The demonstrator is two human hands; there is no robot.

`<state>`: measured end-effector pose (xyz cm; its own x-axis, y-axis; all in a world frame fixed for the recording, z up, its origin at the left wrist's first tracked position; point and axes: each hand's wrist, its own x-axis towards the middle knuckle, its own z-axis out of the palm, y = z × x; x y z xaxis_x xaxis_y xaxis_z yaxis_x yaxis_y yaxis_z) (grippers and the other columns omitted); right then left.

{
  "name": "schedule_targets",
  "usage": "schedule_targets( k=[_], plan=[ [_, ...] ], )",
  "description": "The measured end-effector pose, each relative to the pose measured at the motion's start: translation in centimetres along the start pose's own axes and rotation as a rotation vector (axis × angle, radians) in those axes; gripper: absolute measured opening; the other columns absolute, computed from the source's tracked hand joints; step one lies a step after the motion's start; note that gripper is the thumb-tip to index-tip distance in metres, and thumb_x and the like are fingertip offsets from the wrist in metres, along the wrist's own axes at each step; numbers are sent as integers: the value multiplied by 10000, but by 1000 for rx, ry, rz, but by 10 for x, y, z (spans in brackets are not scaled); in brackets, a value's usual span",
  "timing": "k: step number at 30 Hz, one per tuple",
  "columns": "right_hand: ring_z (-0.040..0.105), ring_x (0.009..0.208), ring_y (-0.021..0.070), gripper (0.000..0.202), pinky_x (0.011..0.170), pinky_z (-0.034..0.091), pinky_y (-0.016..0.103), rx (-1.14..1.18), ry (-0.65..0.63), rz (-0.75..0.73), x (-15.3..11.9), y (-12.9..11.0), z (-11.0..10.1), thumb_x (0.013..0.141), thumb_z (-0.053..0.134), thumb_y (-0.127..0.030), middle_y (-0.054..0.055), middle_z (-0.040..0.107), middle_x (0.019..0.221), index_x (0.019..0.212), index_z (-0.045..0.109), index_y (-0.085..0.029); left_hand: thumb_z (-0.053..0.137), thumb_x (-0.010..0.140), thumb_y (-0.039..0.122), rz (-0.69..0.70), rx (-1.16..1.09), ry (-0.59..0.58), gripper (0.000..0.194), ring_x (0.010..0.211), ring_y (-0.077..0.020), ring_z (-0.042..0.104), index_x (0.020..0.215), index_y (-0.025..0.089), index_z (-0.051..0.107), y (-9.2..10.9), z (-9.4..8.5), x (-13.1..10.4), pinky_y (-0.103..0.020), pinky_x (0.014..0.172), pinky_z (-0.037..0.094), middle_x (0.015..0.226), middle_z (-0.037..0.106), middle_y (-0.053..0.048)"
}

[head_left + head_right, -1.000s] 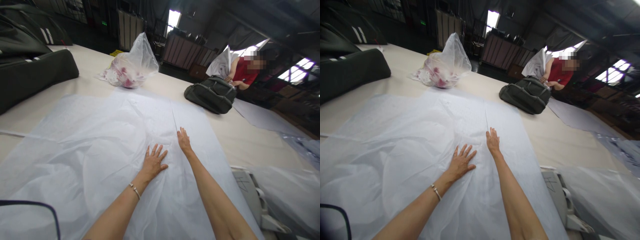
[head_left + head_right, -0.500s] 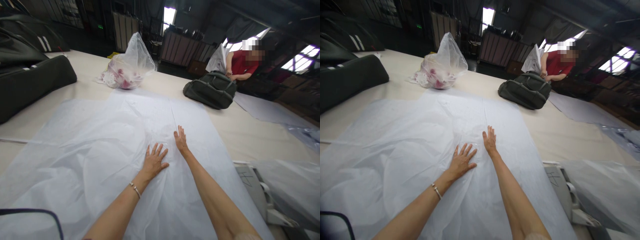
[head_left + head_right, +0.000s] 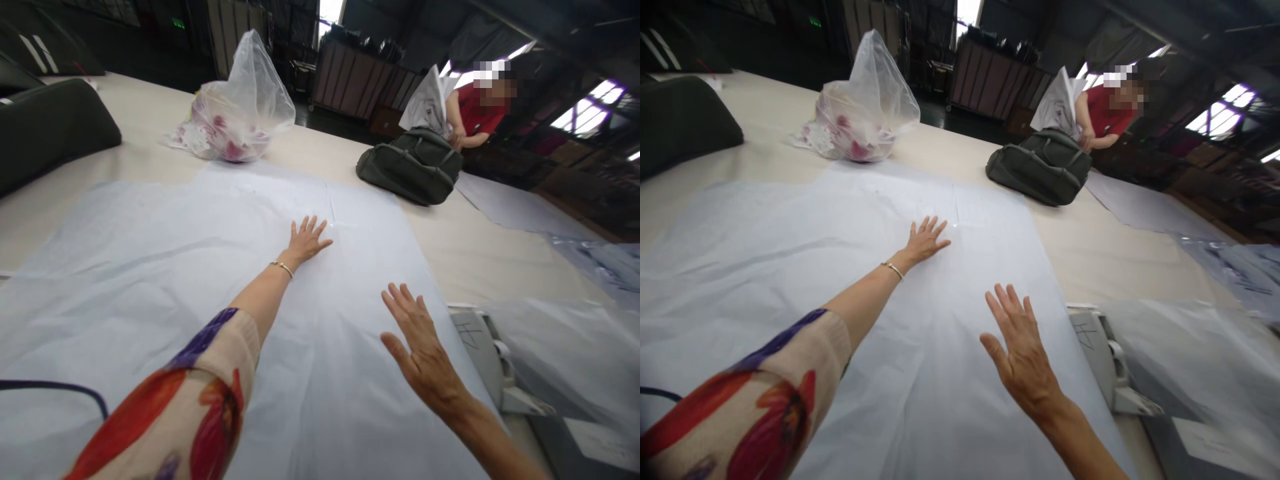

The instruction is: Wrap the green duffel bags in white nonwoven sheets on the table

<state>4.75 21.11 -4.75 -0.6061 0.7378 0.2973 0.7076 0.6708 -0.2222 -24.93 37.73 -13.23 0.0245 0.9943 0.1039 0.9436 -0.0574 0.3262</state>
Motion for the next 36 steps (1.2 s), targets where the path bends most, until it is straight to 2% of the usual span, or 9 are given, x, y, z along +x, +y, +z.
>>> schedule_targets(
  k=[3, 6, 11, 15, 19, 22, 26, 30, 36],
  plan=[
    [233, 1461, 287, 584, 1201, 175, 549, -35, -26, -102, -56, -33, 6, 971, 450, -366, 84, 330, 1559, 1510, 285, -212, 380, 965, 544, 11, -44, 195, 667, 1490, -315, 69, 1523, 221, 214, 7, -37, 2, -628, 1159, 100, 1618, 142, -134],
    [281, 1441, 301, 617, 1200, 189, 524, -48, -51, -185, -114, -63, 27, 954, 467, -426, 117, 392, 1521, 1491, 330, -155, 439, 972, 448, 128, -61, 264, 597, 1481, -295, 139, 1489, 182, 303, 14, -68, -50, -576, 1178, 122, 1583, 261, -145],
    [312, 1428, 300, 721, 1196, 207, 510, -33, -150, -239, -190, -95, 63, 904, 548, -478, 112, 432, 1493, 1499, 311, -148, 444, 975, 412, 380, -89, 203, 545, 1459, -253, 237, 1464, 195, 339, 17, -80, -246, -500, 1181, 229, 1531, 365, -137],
    [269, 1448, 280, 717, 1187, 229, 521, -28, -276, -109, -212, -103, 88, 941, 495, -437, 92, 336, 1547, 1535, 190, -172, 473, 960, 396, 317, -53, 87, 617, 1423, -254, 321, 1511, 234, 248, 27, -66, -410, -464, 1152, 309, 1509, 414, -108],
    [203, 1470, 266, 678, 1185, 214, 538, -17, -335, 19, -185, -106, 112, 967, 428, -451, 88, 261, 1576, 1536, 176, -182, 561, 869, 550, 260, -22, 65, 827, 1375, -297, 397, 1530, 207, 201, 44, -46, -500, -478, 1123, 347, 1485, 447, -130],
    [203, 1470, 265, 626, 1188, 201, 528, 1, -405, 123, -150, -114, 110, 958, 444, -397, 93, 279, 1571, 1513, 270, -167, 588, 856, 522, 221, 0, 88, 875, 1350, -299, 429, 1538, 198, 146, 55, -33, -515, -484, 1105, 355, 1457, 484, -131],
    [312, 1430, 270, 612, 1176, 236, 502, 8, -336, 178, -140, -129, 74, 896, 539, -330, 116, 388, 1524, 1462, 377, -162, 536, 908, 280, 216, 16, 114, 749, 1268, -260, 500, 1535, 244, 127, 67, -27, -494, -456, 1065, 376, 1385, 540, -110],
    [499, 1276, 270, 553, 1051, 406, 439, -33, -98, 218, -204, -142, 45, 856, 595, -373, 124, 561, 1365, 1366, 476, -197, 445, 900, 60, 283, 61, -27, 648, 950, -208, 605, 1479, 308, 293, 80, -31, -464, -379, 878, 445, 1046, 640, -52],
    [619, 937, 253, 218, 773, 468, 377, -196, 173, 261, -287, -133, 63, 914, 500, -319, 72, 686, 993, 1070, 628, -239, 433, 894, 43, 315, 105, -169, 241, 836, -212, 578, 915, 185, 626, 90, -32, -441, -360, 779, 416, 879, 627, -67]
  ],
)
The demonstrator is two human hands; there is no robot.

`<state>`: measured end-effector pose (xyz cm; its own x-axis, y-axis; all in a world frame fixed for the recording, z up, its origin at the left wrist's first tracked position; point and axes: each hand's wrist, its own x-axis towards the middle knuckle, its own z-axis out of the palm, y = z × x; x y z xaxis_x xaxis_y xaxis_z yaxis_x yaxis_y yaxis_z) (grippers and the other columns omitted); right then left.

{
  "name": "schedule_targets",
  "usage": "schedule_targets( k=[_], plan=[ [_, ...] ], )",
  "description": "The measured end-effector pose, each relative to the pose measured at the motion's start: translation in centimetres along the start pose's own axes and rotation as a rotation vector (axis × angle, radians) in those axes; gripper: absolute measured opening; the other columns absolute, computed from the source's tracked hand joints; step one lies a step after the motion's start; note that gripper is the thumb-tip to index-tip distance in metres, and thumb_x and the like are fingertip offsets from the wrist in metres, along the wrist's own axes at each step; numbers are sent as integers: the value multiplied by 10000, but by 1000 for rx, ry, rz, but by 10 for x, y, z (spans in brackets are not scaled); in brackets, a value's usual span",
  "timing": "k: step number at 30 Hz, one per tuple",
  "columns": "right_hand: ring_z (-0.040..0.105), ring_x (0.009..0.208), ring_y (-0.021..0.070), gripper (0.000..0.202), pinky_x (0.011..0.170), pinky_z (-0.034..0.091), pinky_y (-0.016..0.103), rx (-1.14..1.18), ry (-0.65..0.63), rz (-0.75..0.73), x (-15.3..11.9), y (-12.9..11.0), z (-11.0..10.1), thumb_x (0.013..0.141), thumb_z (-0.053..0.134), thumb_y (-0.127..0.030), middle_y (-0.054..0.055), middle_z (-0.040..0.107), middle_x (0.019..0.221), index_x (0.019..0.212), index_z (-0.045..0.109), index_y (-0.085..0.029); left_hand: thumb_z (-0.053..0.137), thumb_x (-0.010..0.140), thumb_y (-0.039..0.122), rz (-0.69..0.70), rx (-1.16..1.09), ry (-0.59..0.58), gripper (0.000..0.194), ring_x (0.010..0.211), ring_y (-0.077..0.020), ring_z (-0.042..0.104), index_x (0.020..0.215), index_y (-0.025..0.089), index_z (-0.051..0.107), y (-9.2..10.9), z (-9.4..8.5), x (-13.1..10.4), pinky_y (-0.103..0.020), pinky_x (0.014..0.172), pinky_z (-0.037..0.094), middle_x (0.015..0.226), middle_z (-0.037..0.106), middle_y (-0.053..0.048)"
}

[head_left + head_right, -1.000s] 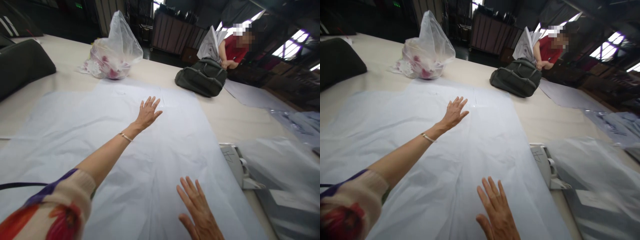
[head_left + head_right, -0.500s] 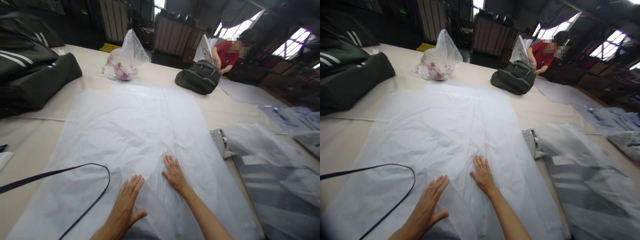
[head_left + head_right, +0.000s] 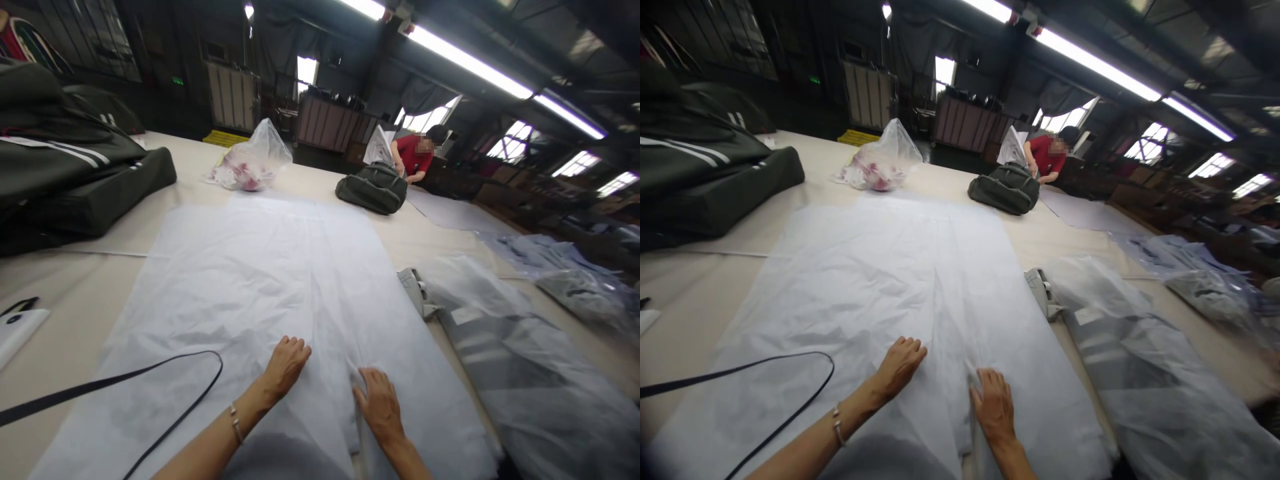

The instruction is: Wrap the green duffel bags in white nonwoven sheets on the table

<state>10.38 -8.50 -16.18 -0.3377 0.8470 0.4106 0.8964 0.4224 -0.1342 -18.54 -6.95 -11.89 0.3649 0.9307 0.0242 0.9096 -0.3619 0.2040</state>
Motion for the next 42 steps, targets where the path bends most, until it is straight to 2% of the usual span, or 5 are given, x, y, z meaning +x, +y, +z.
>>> schedule_targets(
  k=[15, 23, 30, 37, 42],
  plan=[
    [591, 907, 176, 134, 829, 430, 301, 307, -269, -71, 68, -61, -1, 800, 616, -111, 9, 680, 949, 741, 661, -221, 562, 821, 193, 22, -429, 118, 131, 918, -186, 547, 819, 237, 684, -7, -61, 3, -371, 914, 364, 874, 632, -23],
    [601, 917, 189, 148, 855, 444, 313, 425, -271, -37, 51, -68, 19, 778, 608, -81, 17, 689, 933, 776, 660, -219, 540, 774, 280, -123, -705, -166, 309, 796, -160, 583, 1065, 218, 623, -7, -28, 20, -278, 770, 457, 846, 653, 10],
    [617, 868, 173, 164, 813, 465, 296, 553, -282, -41, 48, -58, 22, 882, 579, -242, 28, 676, 864, 733, 639, -209, 355, 923, 241, -274, -394, -108, 547, 920, -186, 660, 1453, 122, 295, -18, 11, 39, -294, 831, 488, 1001, 707, -92],
    [613, 809, 164, 223, 747, 487, 291, 645, -210, -87, 38, -54, 42, 936, 475, -246, 35, 651, 818, 746, 586, -208, 405, 879, 136, -297, -161, -78, 330, 988, -276, 657, 1142, 140, 603, -13, 21, 55, -425, 855, 503, 1074, 684, -151],
    [616, 762, 165, 211, 697, 504, 293, 575, -73, -104, 25, -56, 60, 923, 465, -211, 33, 640, 782, 741, 571, -221, 496, 896, 230, -170, -36, 94, 301, 1404, -292, 344, 1175, 184, 600, -29, 27, 67, -517, 1151, 276, 1470, 453, -128]
  ],
)
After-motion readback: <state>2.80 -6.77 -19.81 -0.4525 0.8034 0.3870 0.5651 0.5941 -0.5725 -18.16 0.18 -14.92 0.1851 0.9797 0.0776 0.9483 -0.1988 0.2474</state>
